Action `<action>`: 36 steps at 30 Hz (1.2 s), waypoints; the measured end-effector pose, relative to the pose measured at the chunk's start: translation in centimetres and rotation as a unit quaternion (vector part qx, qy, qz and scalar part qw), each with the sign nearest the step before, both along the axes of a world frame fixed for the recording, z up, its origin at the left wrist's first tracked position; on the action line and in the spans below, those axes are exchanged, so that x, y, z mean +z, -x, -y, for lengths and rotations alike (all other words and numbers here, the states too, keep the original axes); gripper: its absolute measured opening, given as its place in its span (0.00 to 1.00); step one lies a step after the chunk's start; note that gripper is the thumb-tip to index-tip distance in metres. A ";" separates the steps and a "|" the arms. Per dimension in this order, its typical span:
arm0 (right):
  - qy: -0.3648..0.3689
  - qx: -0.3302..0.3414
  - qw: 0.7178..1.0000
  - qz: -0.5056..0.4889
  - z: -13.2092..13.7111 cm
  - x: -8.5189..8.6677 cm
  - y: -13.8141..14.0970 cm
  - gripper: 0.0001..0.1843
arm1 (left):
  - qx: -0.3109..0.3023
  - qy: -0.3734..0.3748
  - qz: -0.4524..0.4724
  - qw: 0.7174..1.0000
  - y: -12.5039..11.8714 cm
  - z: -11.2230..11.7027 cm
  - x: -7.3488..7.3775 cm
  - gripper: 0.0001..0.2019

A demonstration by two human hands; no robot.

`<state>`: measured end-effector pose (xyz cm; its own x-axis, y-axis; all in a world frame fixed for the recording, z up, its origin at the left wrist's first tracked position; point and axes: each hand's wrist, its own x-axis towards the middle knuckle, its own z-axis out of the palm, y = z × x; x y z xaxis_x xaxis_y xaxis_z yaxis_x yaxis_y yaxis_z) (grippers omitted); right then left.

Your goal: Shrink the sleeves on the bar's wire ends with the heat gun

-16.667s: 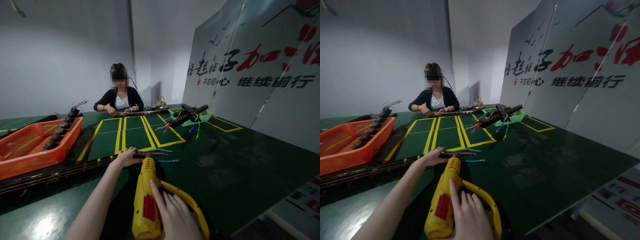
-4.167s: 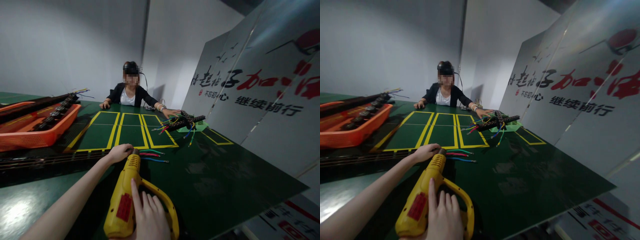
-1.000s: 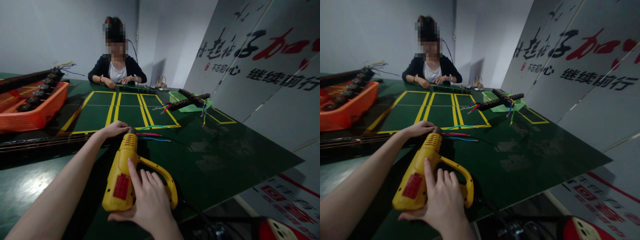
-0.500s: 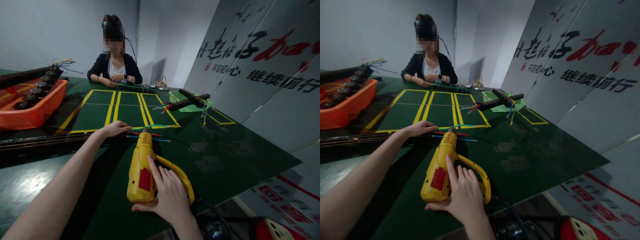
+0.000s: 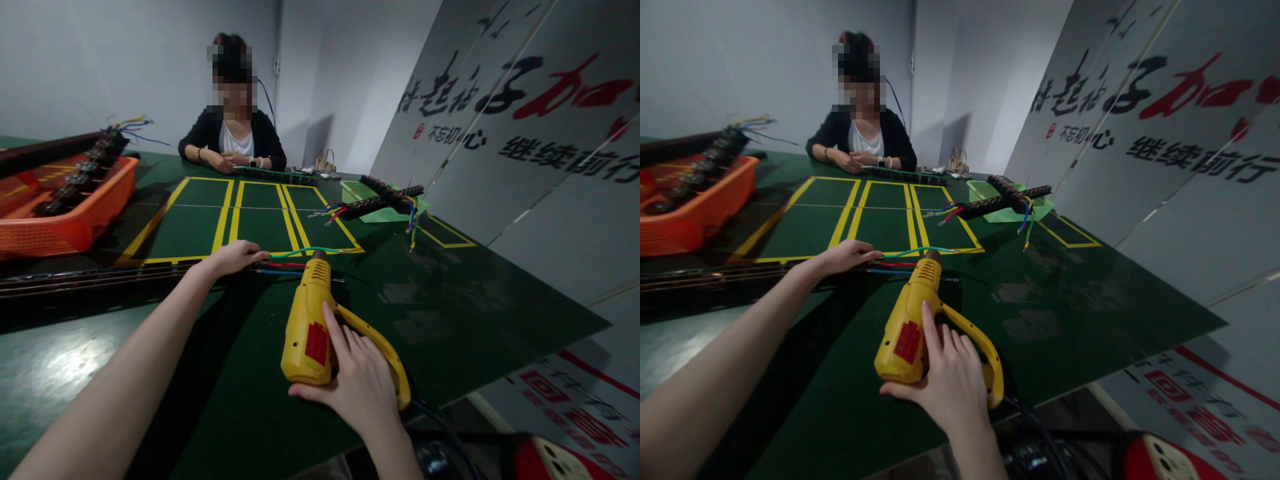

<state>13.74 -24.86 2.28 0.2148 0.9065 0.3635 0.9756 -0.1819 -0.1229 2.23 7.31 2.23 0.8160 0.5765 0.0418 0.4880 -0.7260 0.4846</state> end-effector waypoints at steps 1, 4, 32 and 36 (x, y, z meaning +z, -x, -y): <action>0.000 -0.007 1.000 0.004 0.1 -0.1 -0.2 0.65 | -0.001 -0.004 0.003 1.000 0.0 0.0 0.0 0.27; -0.011 -0.042 0.999 0.021 0.4 -0.2 -0.7 0.63 | 0.003 -0.013 0.001 1.000 0.0 -0.1 -0.1 0.27; -0.023 -0.017 1.000 0.002 -1.7 0.0 4.0 0.65 | -0.022 0.022 0.062 0.998 -0.6 0.4 0.1 0.24; -0.026 0.014 1.000 -0.009 -2.1 0.1 5.5 0.69 | -0.030 0.048 0.074 0.996 -0.7 0.3 0.2 0.25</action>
<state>8.24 -22.71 2.42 0.1961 0.8926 0.4061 0.9779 -0.1475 -0.1481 2.95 7.01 2.41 0.8380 0.5341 0.1113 0.3634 -0.6985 0.6165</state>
